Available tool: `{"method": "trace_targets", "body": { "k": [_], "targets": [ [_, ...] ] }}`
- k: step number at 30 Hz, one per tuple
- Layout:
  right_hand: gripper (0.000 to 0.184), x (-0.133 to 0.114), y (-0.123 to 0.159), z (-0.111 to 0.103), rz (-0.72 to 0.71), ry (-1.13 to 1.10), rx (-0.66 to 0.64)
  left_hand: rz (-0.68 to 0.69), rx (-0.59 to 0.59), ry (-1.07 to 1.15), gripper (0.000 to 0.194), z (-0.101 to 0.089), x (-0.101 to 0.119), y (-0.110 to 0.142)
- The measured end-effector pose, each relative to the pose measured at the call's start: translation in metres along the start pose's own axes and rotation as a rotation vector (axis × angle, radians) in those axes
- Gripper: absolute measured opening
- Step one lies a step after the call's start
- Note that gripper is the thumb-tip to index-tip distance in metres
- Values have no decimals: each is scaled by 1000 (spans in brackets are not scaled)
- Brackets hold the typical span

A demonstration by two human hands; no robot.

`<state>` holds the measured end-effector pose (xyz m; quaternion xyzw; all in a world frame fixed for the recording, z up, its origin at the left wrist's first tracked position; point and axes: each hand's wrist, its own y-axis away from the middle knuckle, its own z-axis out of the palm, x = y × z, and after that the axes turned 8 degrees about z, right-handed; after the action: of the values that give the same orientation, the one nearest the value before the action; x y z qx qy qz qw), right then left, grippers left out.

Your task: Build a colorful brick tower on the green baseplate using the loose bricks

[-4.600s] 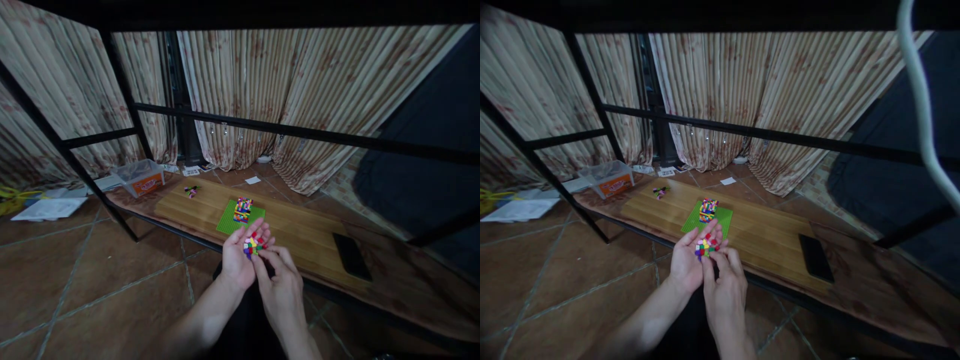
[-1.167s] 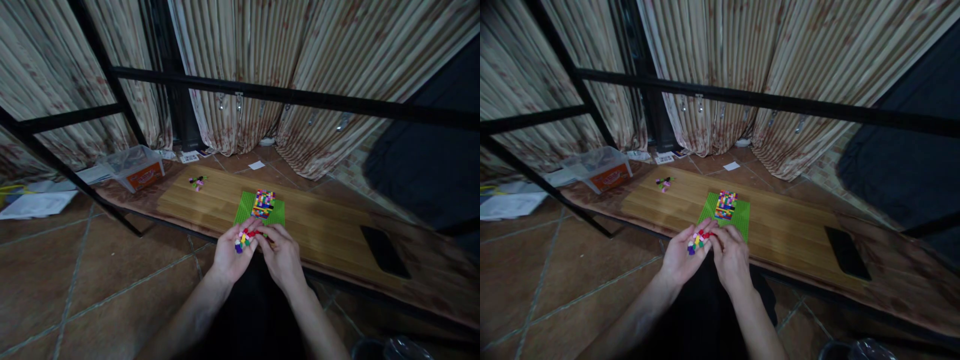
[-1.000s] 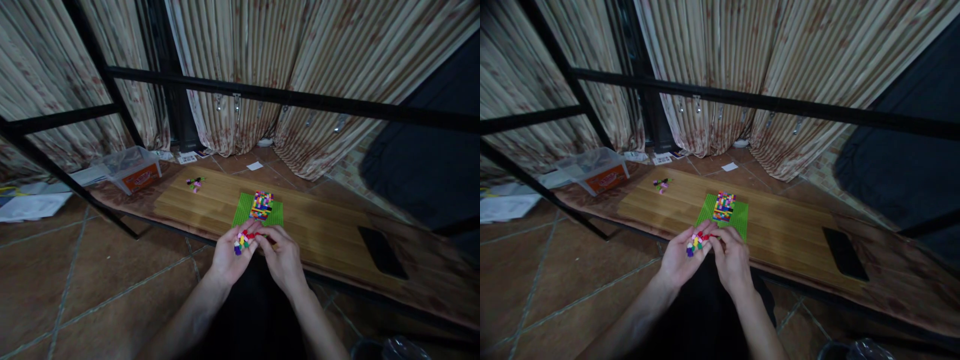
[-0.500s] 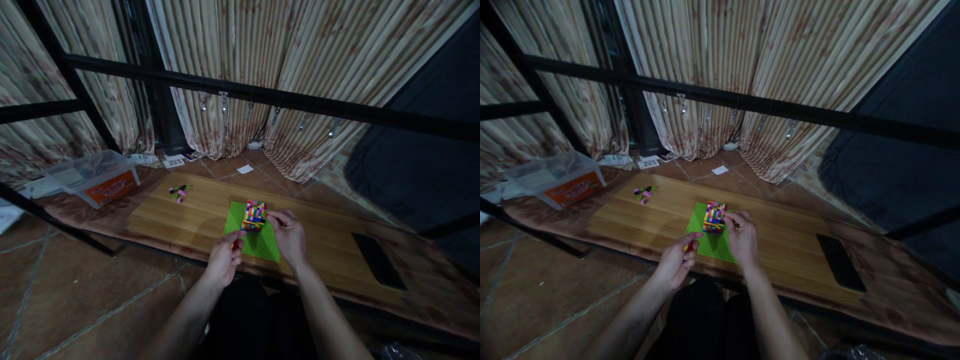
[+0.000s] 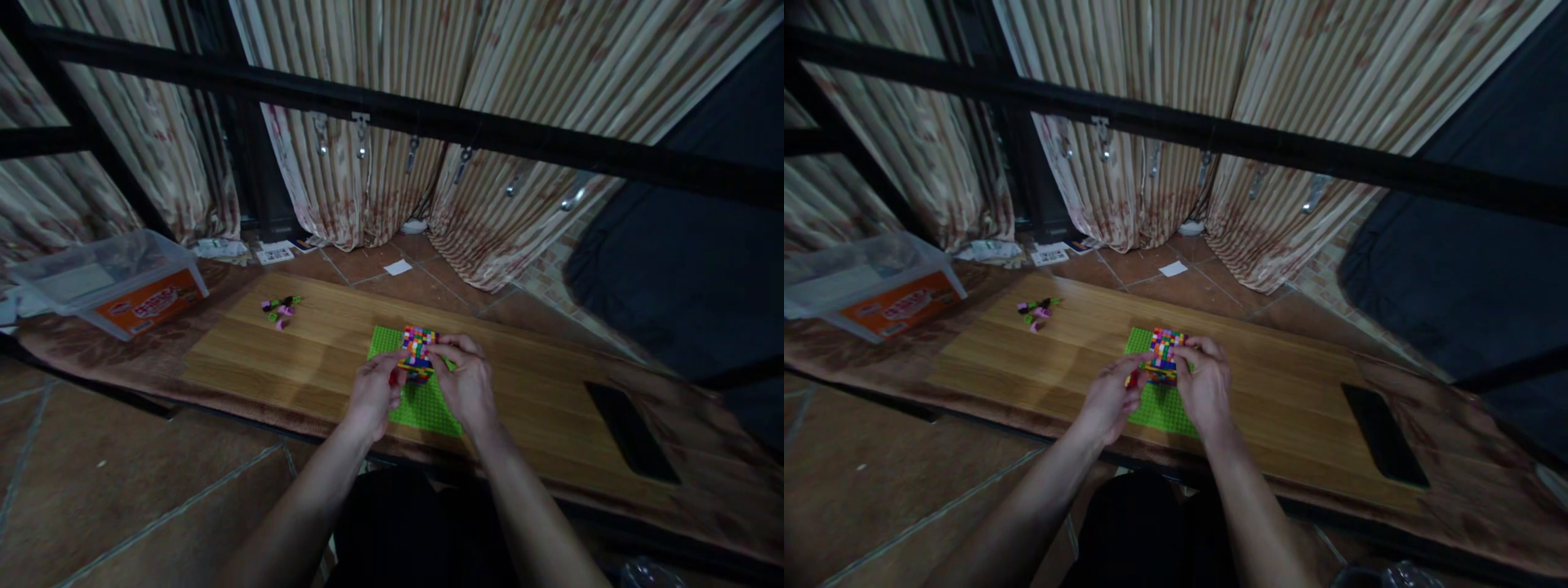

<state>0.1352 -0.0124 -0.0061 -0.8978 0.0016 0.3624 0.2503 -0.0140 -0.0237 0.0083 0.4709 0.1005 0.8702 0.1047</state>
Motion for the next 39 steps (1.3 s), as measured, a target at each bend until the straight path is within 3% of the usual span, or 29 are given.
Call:
{"method": "trace_targets", "body": {
  "k": [7,16,33,36,39],
  "targets": [
    [18,-4,2,-6,164,-187,-5,-50,-41,74,31,2,0,-1],
    [45,3,-6,16,510,-508,57,-200,-12,617,32,-10,9,3],
    [45,7,2,35,543,-667,89,-141,-188,765,44,-19,5,14],
    [46,4,0,31,530,-635,88,-143,-175,775,45,-17,7,17],
    [44,-9,4,15,430,-522,150,-143,-162,783,48,-14,10,22]
  ]
}}
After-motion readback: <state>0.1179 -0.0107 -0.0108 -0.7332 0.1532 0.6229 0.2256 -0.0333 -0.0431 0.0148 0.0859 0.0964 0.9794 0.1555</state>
